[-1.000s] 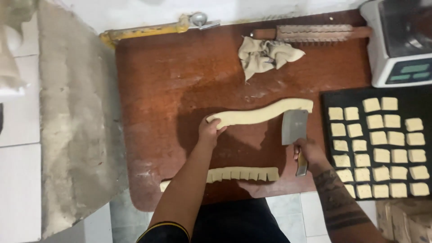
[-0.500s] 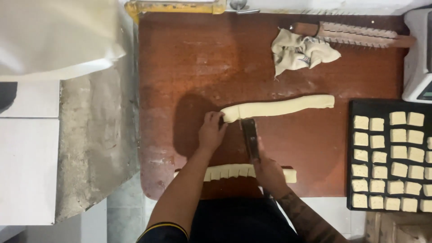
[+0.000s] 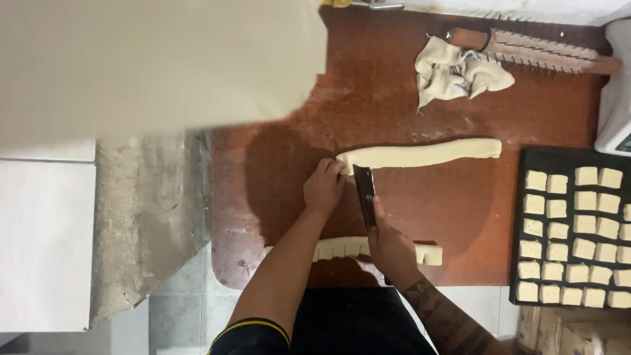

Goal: Arranging dough squares on a baking sheet and using a knife to notch and shape dough strips into rings.

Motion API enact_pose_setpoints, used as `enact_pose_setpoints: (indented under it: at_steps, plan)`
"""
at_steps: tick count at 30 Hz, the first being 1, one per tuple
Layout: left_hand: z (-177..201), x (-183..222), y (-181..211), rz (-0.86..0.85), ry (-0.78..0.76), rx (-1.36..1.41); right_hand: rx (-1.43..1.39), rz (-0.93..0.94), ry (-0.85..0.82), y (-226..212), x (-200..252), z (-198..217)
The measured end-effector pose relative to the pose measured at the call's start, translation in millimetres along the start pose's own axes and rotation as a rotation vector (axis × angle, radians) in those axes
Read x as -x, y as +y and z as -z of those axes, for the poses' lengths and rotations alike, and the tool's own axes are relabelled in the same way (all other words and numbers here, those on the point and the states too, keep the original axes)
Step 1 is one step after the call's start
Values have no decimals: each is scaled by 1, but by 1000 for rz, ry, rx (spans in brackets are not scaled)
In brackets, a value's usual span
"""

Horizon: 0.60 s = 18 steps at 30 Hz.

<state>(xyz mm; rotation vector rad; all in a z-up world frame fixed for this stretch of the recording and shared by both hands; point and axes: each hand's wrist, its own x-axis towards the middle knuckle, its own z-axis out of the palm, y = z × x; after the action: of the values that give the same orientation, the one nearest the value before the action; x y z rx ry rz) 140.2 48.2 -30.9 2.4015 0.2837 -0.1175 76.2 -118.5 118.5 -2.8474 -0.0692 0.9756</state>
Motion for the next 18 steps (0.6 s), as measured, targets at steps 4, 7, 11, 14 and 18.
enact_pose_setpoints:
  at_steps: [4, 7, 11, 14, 18]
  plan:
    - [9, 1, 6, 23, -45, -3, 95, 10, 47, -13, -2, 7]
    - [14, 4, 9, -19, 21, 8, 277, 101, 102, -18, -12, 11]
    - [14, 3, 13, -59, 66, -13, 145, 45, -61, -28, -20, 25]
    - [8, 5, 13, -64, 111, -57, 37, -24, -135, -33, -18, 31]
    - [1, 1, 1, -84, 210, -98, -104, -78, -193, -27, -4, 40]
